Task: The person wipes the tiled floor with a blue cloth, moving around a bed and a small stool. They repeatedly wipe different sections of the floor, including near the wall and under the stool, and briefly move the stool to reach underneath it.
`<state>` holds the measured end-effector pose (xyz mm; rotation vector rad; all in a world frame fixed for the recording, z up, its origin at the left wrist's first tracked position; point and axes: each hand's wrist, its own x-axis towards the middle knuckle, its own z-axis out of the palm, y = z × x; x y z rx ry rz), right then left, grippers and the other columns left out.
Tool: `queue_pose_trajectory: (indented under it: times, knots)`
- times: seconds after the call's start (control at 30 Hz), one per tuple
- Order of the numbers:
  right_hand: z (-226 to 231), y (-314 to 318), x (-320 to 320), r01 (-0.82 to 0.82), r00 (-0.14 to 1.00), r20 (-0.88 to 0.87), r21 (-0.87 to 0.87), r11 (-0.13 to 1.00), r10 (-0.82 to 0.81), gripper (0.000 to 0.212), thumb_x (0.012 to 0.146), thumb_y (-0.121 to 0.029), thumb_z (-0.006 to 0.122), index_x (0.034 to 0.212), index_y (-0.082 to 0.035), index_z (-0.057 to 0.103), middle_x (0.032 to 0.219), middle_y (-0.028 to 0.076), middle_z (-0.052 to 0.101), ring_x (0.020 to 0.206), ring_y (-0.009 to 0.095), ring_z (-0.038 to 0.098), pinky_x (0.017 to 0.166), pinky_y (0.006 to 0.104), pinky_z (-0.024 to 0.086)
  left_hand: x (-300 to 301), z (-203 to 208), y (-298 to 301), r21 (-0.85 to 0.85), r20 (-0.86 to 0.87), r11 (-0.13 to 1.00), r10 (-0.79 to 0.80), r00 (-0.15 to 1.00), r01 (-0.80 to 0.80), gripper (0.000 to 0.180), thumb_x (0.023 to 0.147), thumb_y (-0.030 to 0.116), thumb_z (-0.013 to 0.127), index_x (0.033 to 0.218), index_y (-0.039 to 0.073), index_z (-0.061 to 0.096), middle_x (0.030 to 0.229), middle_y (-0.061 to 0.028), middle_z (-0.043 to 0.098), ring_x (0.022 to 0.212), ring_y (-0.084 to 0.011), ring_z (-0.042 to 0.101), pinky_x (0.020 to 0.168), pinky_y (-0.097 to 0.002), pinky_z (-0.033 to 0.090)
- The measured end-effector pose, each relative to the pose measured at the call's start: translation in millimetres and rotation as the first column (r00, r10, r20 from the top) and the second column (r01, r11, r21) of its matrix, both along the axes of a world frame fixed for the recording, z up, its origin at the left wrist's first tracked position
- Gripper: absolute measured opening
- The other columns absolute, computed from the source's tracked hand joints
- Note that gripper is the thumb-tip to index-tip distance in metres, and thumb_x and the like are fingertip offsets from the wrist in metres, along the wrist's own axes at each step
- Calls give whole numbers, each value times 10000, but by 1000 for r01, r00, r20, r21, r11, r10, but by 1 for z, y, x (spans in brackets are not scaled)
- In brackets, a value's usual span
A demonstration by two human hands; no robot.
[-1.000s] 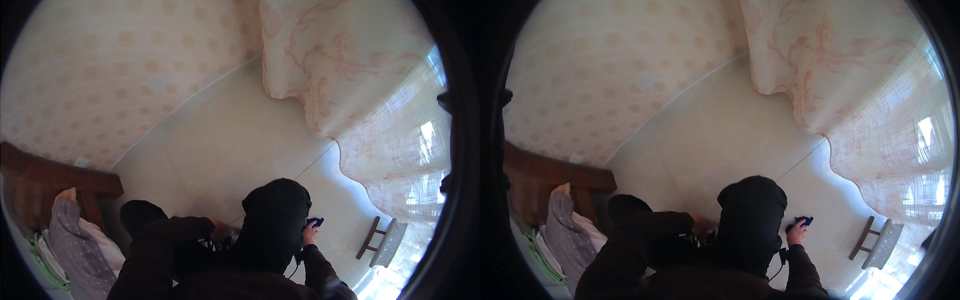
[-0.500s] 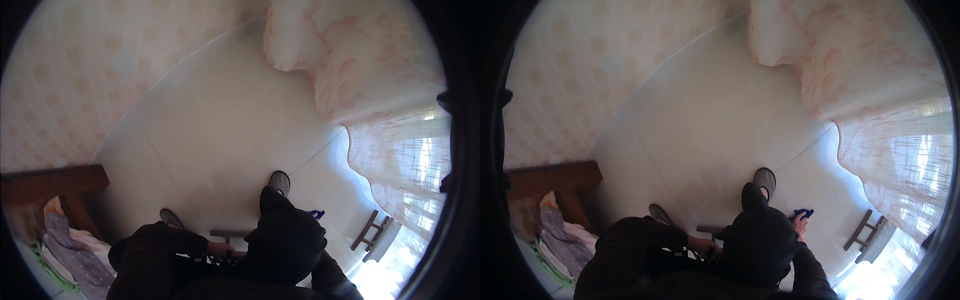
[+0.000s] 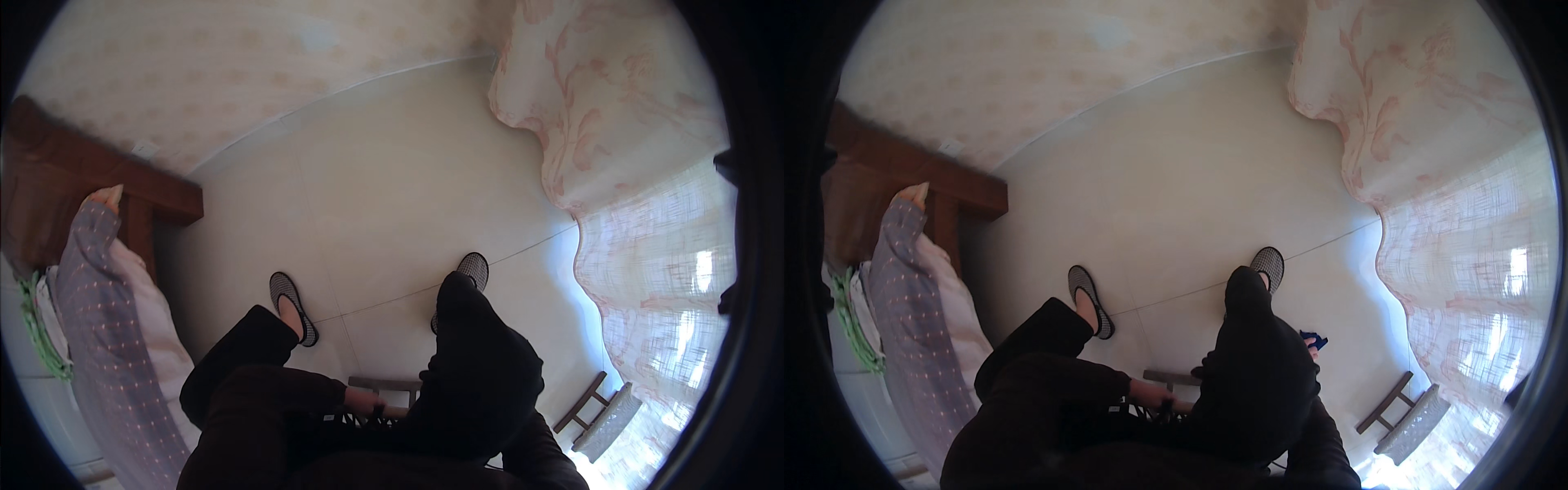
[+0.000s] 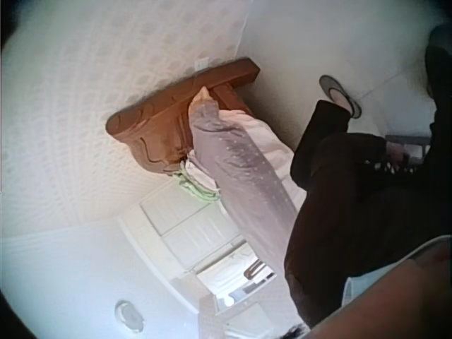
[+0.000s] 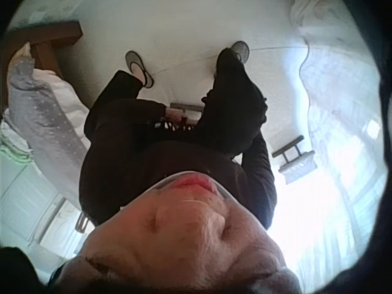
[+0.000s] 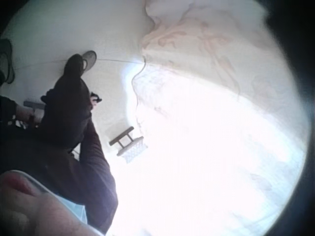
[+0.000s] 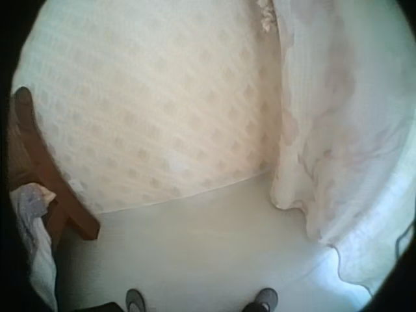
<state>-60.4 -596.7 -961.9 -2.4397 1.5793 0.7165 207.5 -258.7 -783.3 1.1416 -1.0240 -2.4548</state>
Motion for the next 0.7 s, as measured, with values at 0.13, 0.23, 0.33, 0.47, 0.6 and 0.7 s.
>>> queue_pose_trajectory:
  times: [0.13,0.23,0.33,0.47,0.6,0.7]
  knots:
    - [3,-15,0,-15,994,108,54,998,9,477,842,-174,564,1189,92,372,1034,349,580,975,477,597,821,495,512,-7,-7,13,-54,58,998,25,998,-22,366,958,305,558,1241,74,566,1092,-83,641,1017,-162,606,831,-342,495]
    - [15,-29,6,-20,968,249,162,987,-21,466,831,-181,578,1153,98,391,1008,344,596,984,486,596,830,504,506,2,-18,23,203,143,943,238,961,-264,439,867,256,643,1244,48,559,1113,-135,647,1041,-237,615,872,-382,483]
    - [49,-48,19,-194,915,387,181,964,111,456,820,-188,593,1117,105,411,982,338,612,992,496,595,838,513,500,35,-15,20,-346,631,916,66,773,204,535,867,286,646,1313,29,499,1152,-199,624,1063,-348,598,889,-437,475]
    - [126,-72,14,263,517,436,738,621,-737,337,800,-48,550,1119,45,496,946,238,625,909,294,658,729,401,546,92,37,-2,-338,782,941,267,563,25,595,845,281,663,1343,17,472,1123,-241,632,1059,-408,591,909,-447,472]
    - [152,-77,-9,84,886,383,423,902,-263,127,797,-65,587,874,27,629,722,127,655,583,219,647,554,365,551,123,109,-14,-458,779,882,459,426,-112,571,845,269,665,1321,6,492,1118,-232,640,1063,-389,599,913,-437,474]
    - [138,-74,-25,160,663,500,633,758,-557,134,809,-73,609,823,55,646,676,120,653,533,221,647,467,343,520,126,152,-16,-541,766,832,547,338,-121,543,848,265,660,1304,10,510,1134,-220,639,1074,-378,599,918,-432,475]
